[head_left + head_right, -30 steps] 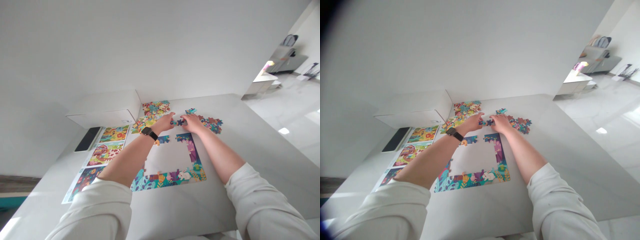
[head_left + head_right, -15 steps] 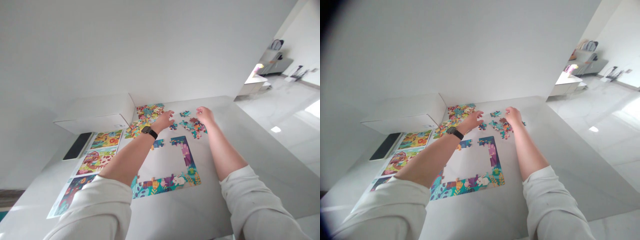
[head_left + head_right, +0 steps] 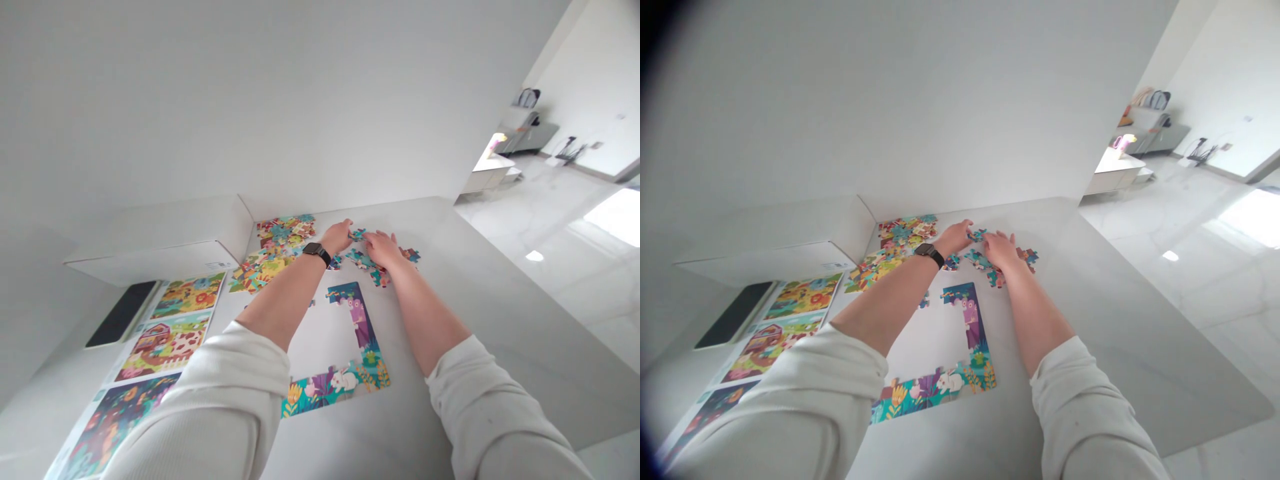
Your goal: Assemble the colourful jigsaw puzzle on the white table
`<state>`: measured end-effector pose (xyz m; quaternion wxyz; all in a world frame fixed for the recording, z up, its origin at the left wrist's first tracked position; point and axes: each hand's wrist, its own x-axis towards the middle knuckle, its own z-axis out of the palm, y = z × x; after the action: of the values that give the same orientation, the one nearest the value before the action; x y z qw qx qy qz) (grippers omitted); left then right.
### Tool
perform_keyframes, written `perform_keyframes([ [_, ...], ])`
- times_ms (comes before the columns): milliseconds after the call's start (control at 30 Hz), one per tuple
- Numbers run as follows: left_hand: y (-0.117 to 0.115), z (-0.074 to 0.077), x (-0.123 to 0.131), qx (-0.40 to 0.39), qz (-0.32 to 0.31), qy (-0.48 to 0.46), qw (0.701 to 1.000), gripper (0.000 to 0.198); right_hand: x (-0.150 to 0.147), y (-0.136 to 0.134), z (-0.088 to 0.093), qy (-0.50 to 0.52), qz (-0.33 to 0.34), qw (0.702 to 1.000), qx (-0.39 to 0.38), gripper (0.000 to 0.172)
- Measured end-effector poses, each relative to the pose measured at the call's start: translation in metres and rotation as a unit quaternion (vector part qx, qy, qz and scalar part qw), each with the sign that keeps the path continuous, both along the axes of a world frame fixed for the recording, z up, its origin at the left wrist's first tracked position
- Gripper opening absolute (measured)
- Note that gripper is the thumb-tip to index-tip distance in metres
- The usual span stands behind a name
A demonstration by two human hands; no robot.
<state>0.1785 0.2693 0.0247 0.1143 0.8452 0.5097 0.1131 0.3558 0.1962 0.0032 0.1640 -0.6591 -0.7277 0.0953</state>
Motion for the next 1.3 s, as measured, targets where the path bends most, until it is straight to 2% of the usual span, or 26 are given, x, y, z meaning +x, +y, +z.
perform_keyframes([
  [233,-0.001,0.004,-0.01,-0.018,-0.013,0.009,1.0,0.069,-0.001,-0.002,0.005,-0.014,-0.005,1.0,0.006,0.044],
  [367,-0.004,0.011,-0.027,-0.03,-0.004,-0.016,0.999,0.045,-0.003,-0.003,0.005,-0.026,0.009,1.0,0.015,0.041],
  [433,-0.006,0.015,-0.039,-0.038,0.026,-0.063,0.997,0.032,-0.004,-0.004,0.004,-0.032,0.01,0.999,0.015,0.04],
  [533,-0.016,0.02,-0.062,-0.052,0.089,-0.193,0.976,0.025,-0.005,-0.005,0.003,-0.036,0.009,0.999,0.023,0.039],
  [667,-0.047,0.02,-0.098,-0.124,0.094,-0.329,0.931,0.025,-0.006,-0.008,0.004,-0.035,0.016,0.998,0.054,0.04],
  [800,-0.093,0.022,-0.131,-0.143,0.14,-0.375,0.905,0.02,-0.011,-0.015,0.009,-0.008,0.034,0.994,0.101,0.039],
  [900,-0.131,0.03,-0.151,-0.162,0.153,-0.405,0.887,0.017,-0.019,-0.026,0.02,0.05,0.062,0.988,0.135,0.039],
  [1000,-0.166,0.042,-0.164,-0.2,0.143,-0.43,0.869,0.022,-0.033,-0.042,0.037,0.152,0.075,0.976,0.139,0.035],
  [1100,-0.193,0.056,-0.169,-0.178,0.101,-0.419,0.885,0.023,-0.052,-0.063,0.055,0.268,0.097,0.956,0.071,0.032],
  [1167,-0.206,0.065,-0.169,-0.142,0.057,-0.403,0.903,0.026,-0.066,-0.079,0.067,0.325,0.141,0.935,0.011,0.032],
  [1300,-0.22,0.076,-0.165,-0.105,0.011,-0.383,0.918,0.042,-0.092,-0.108,0.081,0.374,0.221,0.898,-0.068,0.036],
])
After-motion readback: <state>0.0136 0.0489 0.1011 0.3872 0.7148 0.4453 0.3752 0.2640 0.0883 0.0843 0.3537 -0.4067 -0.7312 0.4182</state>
